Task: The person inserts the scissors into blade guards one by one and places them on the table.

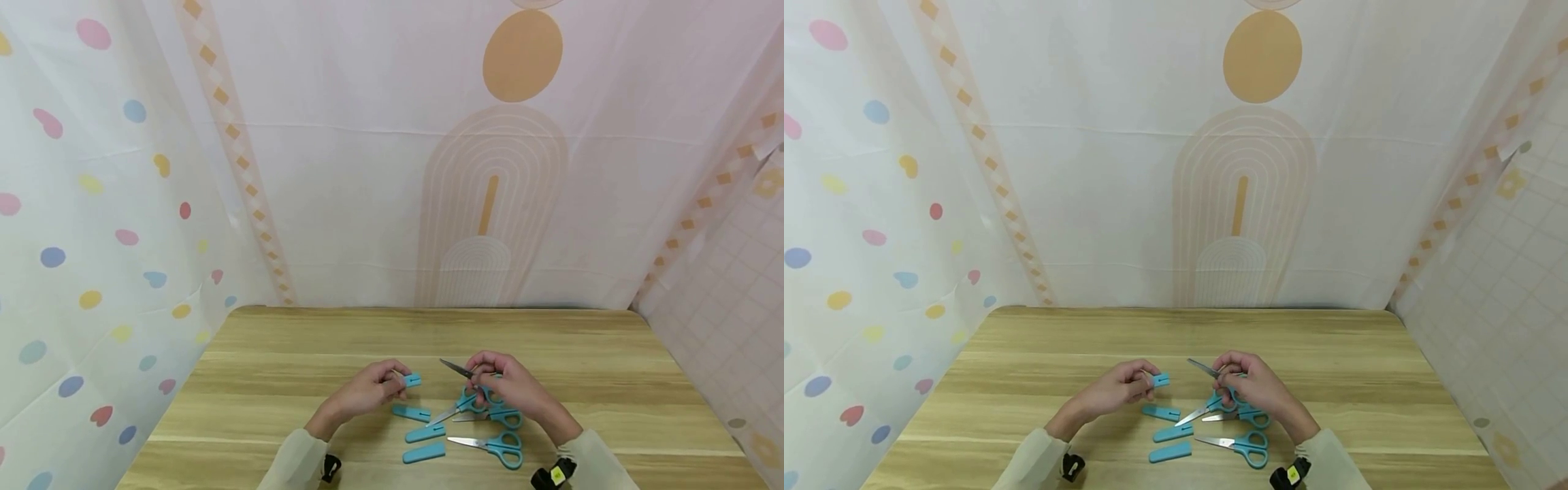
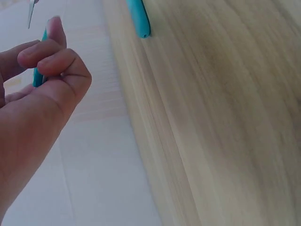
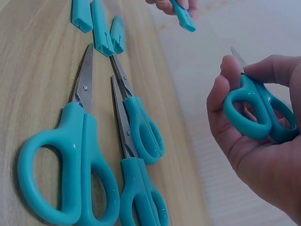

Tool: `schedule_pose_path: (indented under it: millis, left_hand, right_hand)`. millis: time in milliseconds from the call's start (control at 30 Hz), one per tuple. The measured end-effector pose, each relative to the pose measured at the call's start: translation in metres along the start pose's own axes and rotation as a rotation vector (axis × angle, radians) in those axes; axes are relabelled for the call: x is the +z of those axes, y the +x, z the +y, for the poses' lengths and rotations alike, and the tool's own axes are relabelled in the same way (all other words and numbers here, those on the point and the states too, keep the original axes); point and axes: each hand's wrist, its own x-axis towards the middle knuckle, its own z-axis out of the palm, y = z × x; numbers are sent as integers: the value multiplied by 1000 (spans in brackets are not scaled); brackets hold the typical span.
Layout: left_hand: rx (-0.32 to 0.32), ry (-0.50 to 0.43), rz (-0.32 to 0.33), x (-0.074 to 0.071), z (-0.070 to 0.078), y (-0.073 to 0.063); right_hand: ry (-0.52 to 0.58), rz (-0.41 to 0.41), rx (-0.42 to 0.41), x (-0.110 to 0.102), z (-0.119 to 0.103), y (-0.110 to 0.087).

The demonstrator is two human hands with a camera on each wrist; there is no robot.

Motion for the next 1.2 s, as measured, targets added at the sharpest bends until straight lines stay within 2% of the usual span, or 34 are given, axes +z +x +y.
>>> schedule_pose_path:
  millis: [267, 667, 900, 1200]
  left_hand:
    - [-3, -44, 59, -1, -3, 2]
    - [13, -65, 66, 0, -1, 4]
    - [32, -41, 81, 1, 2, 4]
    - [40, -19, 83, 3, 7, 3]
  right_hand:
    - [-31, -1, -41, 0, -1, -1]
    - [-58, 65, -93, -6, -2, -3]
    - [-54, 114, -78, -8, -5, -3]
    - [-42, 122, -66, -7, -7, -5]
